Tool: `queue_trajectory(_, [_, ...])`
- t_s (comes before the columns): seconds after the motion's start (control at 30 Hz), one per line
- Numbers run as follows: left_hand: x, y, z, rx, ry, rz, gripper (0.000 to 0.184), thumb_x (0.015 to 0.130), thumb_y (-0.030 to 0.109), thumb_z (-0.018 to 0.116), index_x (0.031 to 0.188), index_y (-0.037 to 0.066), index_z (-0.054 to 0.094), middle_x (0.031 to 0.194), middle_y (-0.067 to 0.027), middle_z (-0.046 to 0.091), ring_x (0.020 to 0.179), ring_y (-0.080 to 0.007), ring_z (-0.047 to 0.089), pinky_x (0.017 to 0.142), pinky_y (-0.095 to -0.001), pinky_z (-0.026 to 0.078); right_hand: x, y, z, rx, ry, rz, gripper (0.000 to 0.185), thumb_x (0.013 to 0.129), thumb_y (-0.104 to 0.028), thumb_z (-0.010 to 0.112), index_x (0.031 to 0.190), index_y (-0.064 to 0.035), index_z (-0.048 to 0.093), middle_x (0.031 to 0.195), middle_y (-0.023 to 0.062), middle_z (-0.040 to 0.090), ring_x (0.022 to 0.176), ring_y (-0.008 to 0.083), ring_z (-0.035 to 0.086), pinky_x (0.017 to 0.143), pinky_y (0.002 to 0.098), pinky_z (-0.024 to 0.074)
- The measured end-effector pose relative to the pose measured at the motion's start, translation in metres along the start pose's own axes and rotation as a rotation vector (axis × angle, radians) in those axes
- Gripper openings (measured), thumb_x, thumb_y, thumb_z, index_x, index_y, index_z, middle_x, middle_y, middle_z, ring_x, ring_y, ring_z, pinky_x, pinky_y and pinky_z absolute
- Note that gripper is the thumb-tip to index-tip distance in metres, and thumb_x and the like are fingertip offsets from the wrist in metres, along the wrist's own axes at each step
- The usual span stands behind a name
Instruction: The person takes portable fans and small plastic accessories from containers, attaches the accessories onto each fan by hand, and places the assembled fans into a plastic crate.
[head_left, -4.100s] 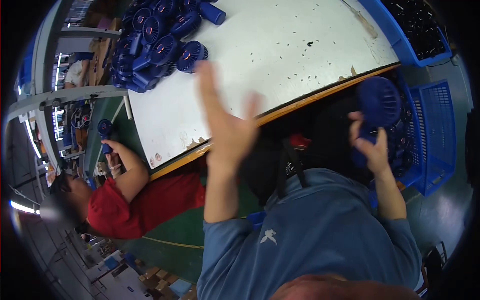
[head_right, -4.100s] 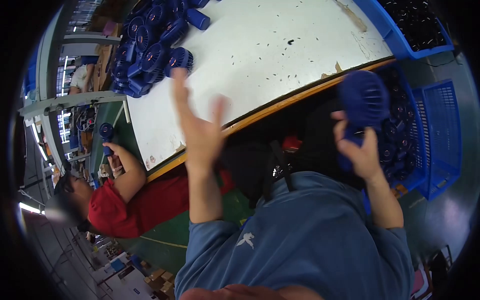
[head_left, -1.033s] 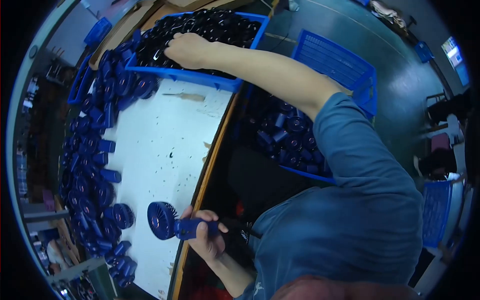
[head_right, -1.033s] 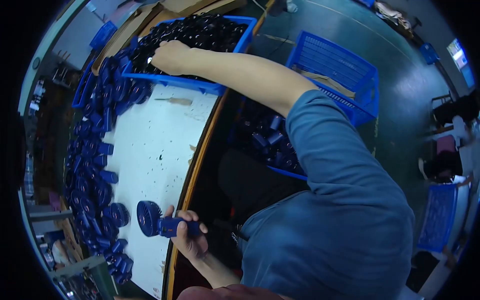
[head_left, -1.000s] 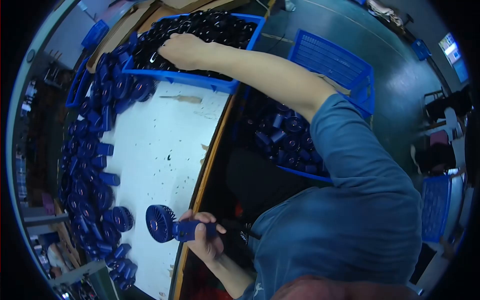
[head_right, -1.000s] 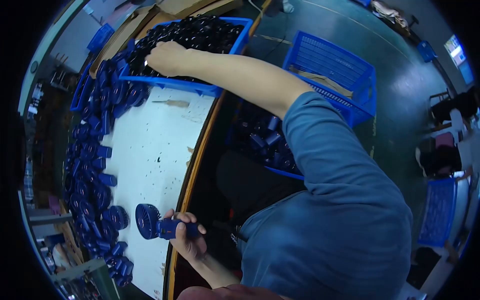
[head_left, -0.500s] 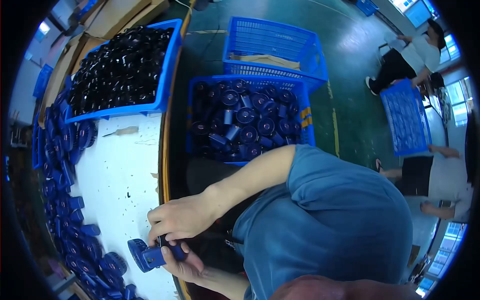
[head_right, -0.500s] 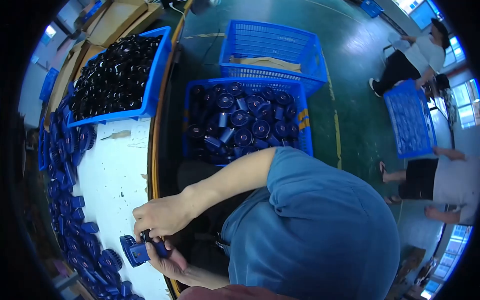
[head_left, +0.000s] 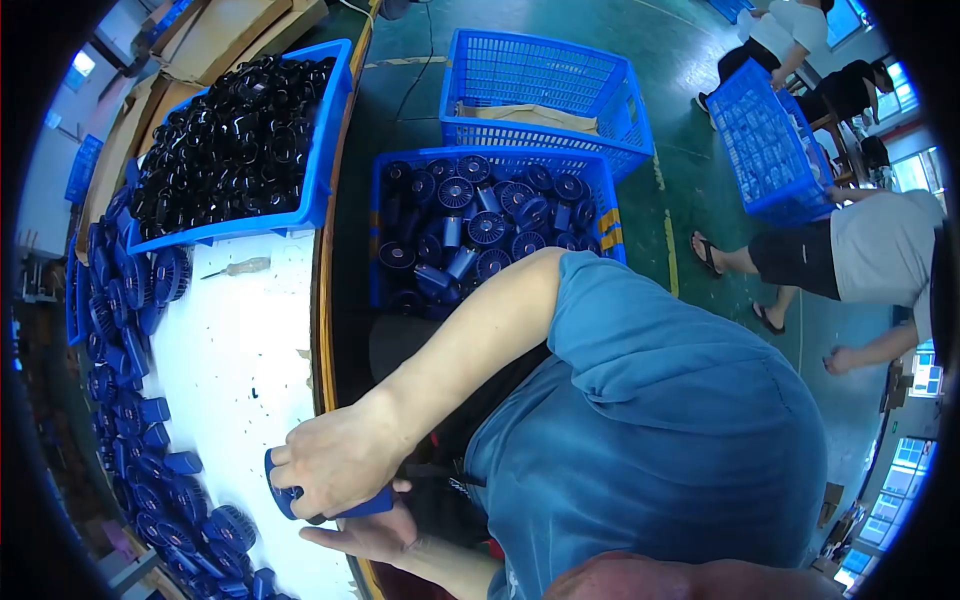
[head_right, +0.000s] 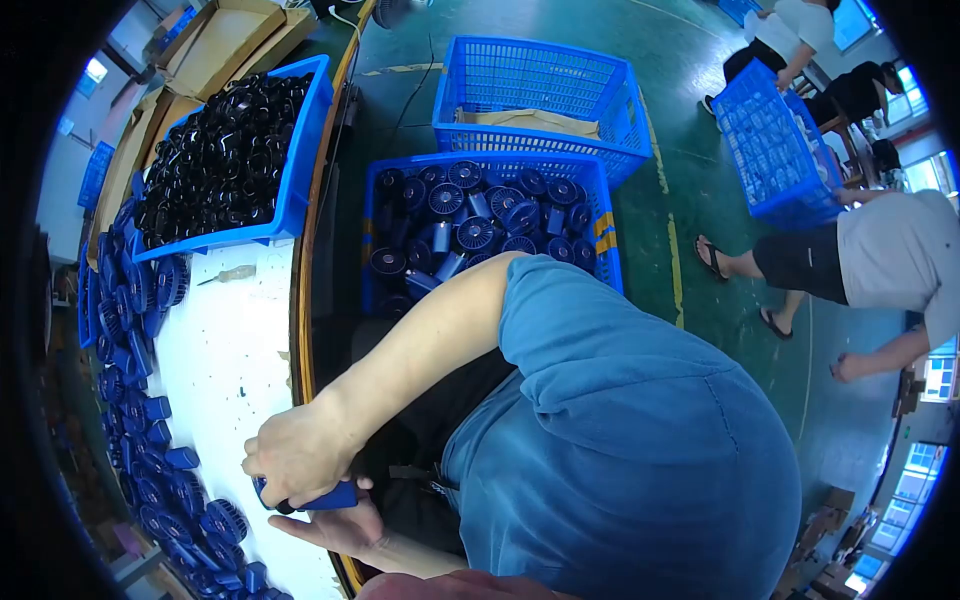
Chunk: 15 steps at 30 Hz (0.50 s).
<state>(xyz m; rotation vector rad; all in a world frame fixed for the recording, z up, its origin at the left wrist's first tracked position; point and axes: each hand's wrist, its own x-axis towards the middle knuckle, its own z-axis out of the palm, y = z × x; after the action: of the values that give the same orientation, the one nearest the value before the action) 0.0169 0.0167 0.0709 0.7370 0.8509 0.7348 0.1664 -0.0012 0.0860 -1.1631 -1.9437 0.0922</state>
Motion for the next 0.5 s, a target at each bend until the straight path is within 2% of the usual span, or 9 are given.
queue_trajectory(0.1, [0.01, -0.007, 0.005, -0.132, 0.101, 0.049, 0.072, 0.093, 0.068, 0.038, 0.133, 0.008, 0.042, 0.115, -0.0103, 0.057, 0.097, -0.0207, 0.061, 0.053, -0.0325, 0.05, -0.008, -0.01, 0.005, -0.045, -0.021, 0.144, 0.025, 0.086, -0.026, 0.067, 0.096, -0.0039, 0.068, 0.098, 0.0118, 0.063, 0.093, 0.0238, 0.057, 0.075, 0.0355, 0.0484])
queue_trajectory(0.13, [0.012, -0.007, -0.002, -0.178, 0.037, -0.003, 0.064, 0.096, 0.06, 0.04, 0.135, 0.01, 0.042, 0.121, -0.0085, 0.056, 0.105, -0.0209, 0.059, 0.07, -0.0349, 0.054, -0.011, -0.012, 0.007, -0.043, -0.024, 0.146, 0.025, 0.086, -0.026, 0.067, 0.096, -0.0039, 0.068, 0.098, 0.0118, 0.063, 0.093, 0.0238, 0.057, 0.075, 0.0355, 0.0484])
queue_trajectory(0.17, [0.011, -0.009, -0.003, -0.179, 0.037, -0.005, 0.064, 0.096, 0.06, 0.04, 0.135, 0.01, 0.042, 0.121, -0.0085, 0.056, 0.105, -0.0209, 0.059, 0.07, -0.0349, 0.054, -0.014, -0.014, 0.007, -0.055, -0.028, 0.18, 0.026, 0.085, -0.028, 0.066, 0.097, -0.0052, 0.069, 0.097, 0.0124, 0.063, 0.094, 0.0246, 0.057, 0.075, 0.0363, 0.0481])
queue_trajectory(0.23, [0.002, -0.012, 0.007, 0.0, 0.081, 0.126, 0.054, 0.1, 0.05, 0.039, 0.136, 0.011, 0.044, 0.126, -0.0081, 0.055, 0.113, -0.0213, 0.056, 0.091, -0.035, 0.049, -0.025, -0.022, 0.011, -0.104, 0.004, 0.2, 0.035, 0.084, -0.028, 0.064, 0.105, -0.0011, 0.066, 0.097, 0.0138, 0.063, 0.092, 0.0249, 0.055, 0.072, 0.0366, 0.046])
queue_trajectory(0.27, [-0.003, -0.008, 0.013, -0.108, 0.068, 0.047, 0.049, 0.103, 0.043, 0.035, 0.138, 0.01, 0.044, 0.13, -0.0079, 0.054, 0.121, -0.0197, 0.051, 0.102, -0.0317, 0.041, -0.029, -0.028, 0.02, -0.165, 0.08, 0.234, 0.039, 0.084, -0.027, 0.062, 0.109, 0.0031, 0.062, 0.098, 0.0152, 0.062, 0.093, 0.0252, 0.055, 0.072, 0.0368, 0.0457])
queue_trajectory(0.33, [-0.007, -0.003, 0.009, -0.007, -0.055, -0.076, 0.05, 0.104, 0.042, 0.033, 0.139, 0.008, 0.044, 0.132, -0.0073, 0.053, 0.123, -0.0181, 0.05, 0.102, -0.0304, 0.041, -0.034, -0.035, 0.031, -0.204, 0.191, 0.302, 0.055, 0.079, -0.022, 0.064, 0.118, 0.0136, 0.049, 0.104, 0.0212, 0.058, 0.092, 0.0289, 0.054, 0.074, 0.0387, 0.0451])
queue_trajectory(0.4, [-0.017, -0.01, 0.013, 0.467, -0.048, 0.011, 0.056, 0.103, 0.045, 0.035, 0.136, 0.0, 0.045, 0.129, -0.0105, 0.052, 0.121, -0.0193, 0.049, 0.099, -0.029, 0.039, -0.043, -0.026, 0.029, 0.099, 0.266, 0.411, 0.065, 0.074, -0.019, 0.068, 0.124, 0.014, 0.043, 0.105, 0.0233, 0.054, 0.091, 0.0317, 0.053, 0.075, 0.0402, 0.0447])
queue_trajectory(0.43, [-0.018, -0.011, 0.01, 0.459, -0.042, 0.016, 0.056, 0.103, 0.045, 0.035, 0.136, 0.0, 0.045, 0.129, -0.0105, 0.052, 0.121, -0.0193, 0.049, 0.099, -0.029, 0.039, -0.047, -0.025, 0.023, 0.141, 0.293, 0.404, 0.07, 0.07, -0.014, 0.071, 0.125, 0.0141, 0.039, 0.103, 0.0229, 0.052, 0.09, 0.033, 0.052, 0.077, 0.0415, 0.0445])
queue_trajectory(0.5, [-0.022, -0.008, 0.008, 1.062, -0.314, 0.221, 0.067, 0.103, 0.05, 0.031, 0.118, -0.011, 0.053, 0.105, -0.0242, 0.061, 0.096, -0.0315, 0.059, 0.078, -0.0383, 0.045, -0.056, -0.025, 0.02, 0.17, 0.271, 0.444, 0.062, 0.07, -0.011, 0.07, 0.119, 0.0125, 0.042, 0.1, 0.0218, 0.052, 0.093, 0.0336, 0.053, 0.079, 0.0422, 0.0448])
